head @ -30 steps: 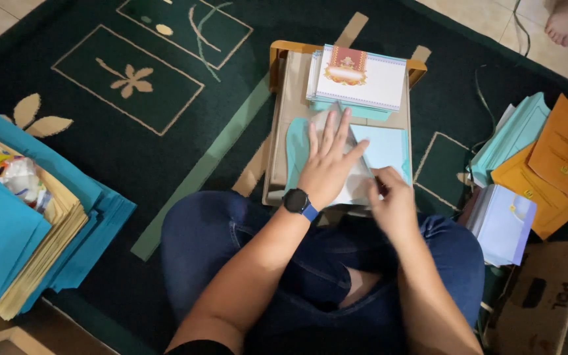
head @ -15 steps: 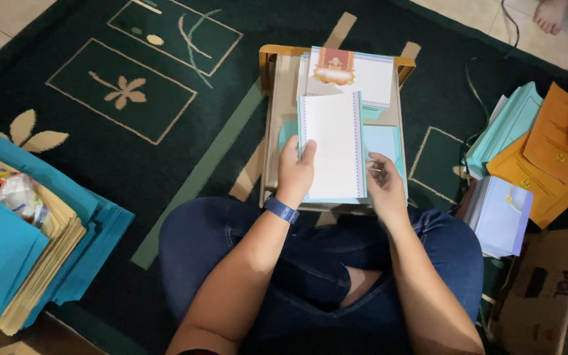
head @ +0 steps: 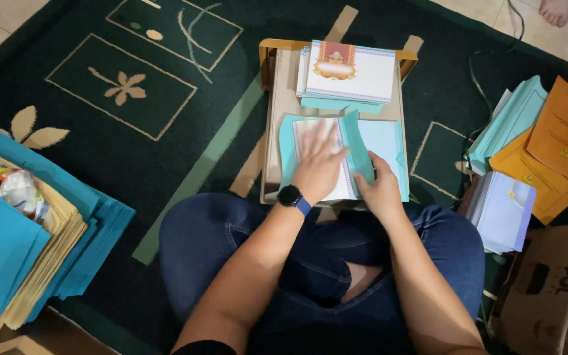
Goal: The person sits on the floor and assembles notebooks by inserting a white paper insert into a light blue cover, smoothing the edges, and stacking the finished units. The person repeats this process for multiple notebooks, placing completed items into a growing stack.
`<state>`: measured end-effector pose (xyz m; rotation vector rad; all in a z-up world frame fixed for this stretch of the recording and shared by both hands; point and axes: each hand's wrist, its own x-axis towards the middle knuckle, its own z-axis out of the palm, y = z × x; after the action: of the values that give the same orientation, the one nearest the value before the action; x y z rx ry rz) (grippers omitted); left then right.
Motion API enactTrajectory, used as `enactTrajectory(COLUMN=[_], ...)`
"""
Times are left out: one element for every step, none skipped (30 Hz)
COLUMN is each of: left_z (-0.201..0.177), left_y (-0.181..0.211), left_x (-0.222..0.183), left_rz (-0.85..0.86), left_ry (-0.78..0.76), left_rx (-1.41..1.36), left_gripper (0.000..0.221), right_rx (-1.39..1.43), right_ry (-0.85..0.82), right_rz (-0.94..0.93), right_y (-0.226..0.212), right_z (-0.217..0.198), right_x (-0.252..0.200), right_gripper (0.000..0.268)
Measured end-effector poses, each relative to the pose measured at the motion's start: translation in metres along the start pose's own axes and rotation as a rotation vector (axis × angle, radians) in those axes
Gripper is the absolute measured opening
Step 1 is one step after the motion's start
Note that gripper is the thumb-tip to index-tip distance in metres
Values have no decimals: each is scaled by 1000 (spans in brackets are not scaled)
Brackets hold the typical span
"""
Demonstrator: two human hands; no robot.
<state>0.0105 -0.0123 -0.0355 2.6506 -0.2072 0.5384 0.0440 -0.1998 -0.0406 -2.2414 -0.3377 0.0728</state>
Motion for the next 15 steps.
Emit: enactTrajectory(left_z=[6, 12, 18, 23, 29, 35, 32, 30, 28, 21, 15, 8, 12, 15, 20], left_y=[-3, -6, -8, -12, -15, -19, -17, -15, -14, -9, -5, -2, -3, -4, -6], left_x=[-2, -3, -5, -4, -3, -1, 1, 2, 3, 2, 1, 0, 0, 1, 2], left_rz=[-2, -5, -8, -9, -34, -58, -58, -76, -94, -96, -122, -148, -150, -180, -209], left_ry=[0, -67, -133, -134, -162, -188, -187, -141, -95, -94, -137, -180, -177, -260, -342], left_rx=[0, -17, -34, -34, -36, -38, -38, -91, -144, -145, -101, -56, -55, -8, 39], left_gripper=[33, 35, 37, 37, 39, 41, 41, 47, 57, 57, 58, 61, 61, 58, 55], right_rx=[0, -21, -42, -42, -31, -20, -20, -75, -130, -131, -248, -365, -365, -475, -584], right_ry=[-2, -1, 0, -2, -28, -54, -54, -109, -164, -166, -170, -173, -175, -184, -192], right_rz=[0, -21, -42, -42, -97, -153, -154, -208, -262, -264, -290, -317, -321, -345, -369], right_y=[-5, -10, -15, -14, -13, -12, -24, -36, -47, -44, -42, -40, -39, -39, -39], right_z=[-1, -2, -3, -4, -5, -7, -9, -12, -15, -14, -13, -12, -11, -10, -10], right_x=[-2, -3, -5, -6, -7, -8, -11, -14, -17, -18, -19, -20, -17, -13, -8], right_gripper=[57, 55, 53, 53, 38, 28, 28, 26, 31, 31, 24, 21, 21, 31, 42])
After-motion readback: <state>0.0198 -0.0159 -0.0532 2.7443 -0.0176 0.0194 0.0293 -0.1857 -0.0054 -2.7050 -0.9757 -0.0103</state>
